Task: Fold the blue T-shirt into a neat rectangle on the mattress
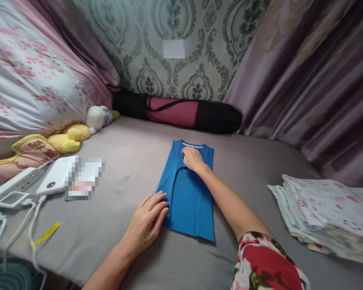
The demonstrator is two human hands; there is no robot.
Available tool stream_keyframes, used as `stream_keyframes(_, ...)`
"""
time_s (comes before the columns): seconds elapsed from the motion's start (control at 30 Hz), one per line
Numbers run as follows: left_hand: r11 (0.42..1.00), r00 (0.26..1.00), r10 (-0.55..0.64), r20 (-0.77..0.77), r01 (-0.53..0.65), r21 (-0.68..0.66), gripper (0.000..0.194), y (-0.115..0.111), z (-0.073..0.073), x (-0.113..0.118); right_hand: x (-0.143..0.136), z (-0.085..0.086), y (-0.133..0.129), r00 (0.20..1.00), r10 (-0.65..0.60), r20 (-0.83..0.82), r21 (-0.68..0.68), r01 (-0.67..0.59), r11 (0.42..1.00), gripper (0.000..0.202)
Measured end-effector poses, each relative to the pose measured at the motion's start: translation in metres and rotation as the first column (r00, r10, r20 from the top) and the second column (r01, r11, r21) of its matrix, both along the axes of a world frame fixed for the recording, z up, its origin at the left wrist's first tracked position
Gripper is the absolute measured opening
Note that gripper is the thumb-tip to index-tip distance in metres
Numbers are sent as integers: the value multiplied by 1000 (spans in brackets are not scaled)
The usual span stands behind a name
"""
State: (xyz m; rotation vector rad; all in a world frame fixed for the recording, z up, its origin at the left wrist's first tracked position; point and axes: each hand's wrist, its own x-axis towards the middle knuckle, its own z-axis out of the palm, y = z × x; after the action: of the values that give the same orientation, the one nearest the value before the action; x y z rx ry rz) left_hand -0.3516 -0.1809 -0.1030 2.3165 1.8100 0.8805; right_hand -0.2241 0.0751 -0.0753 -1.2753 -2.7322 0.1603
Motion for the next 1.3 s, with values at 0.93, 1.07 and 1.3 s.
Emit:
stream_keyframes(0.93,905,837,389,385,-425,12,30,3,-6,-17,-54,-33,-78,999,-7,-33,-184,1,983,80)
stream_keyframes(1.07,893,788,416,454,-448,-41,31,1,-4,-19,-54,-39,-80,999,-17,-32,-121,13,993,74)
stream_keyframes(1.3,861,692,484,536,-486,-150,32,1,2,-21,-51,-25,-120,998,50,-49,-93,-54,994,73)
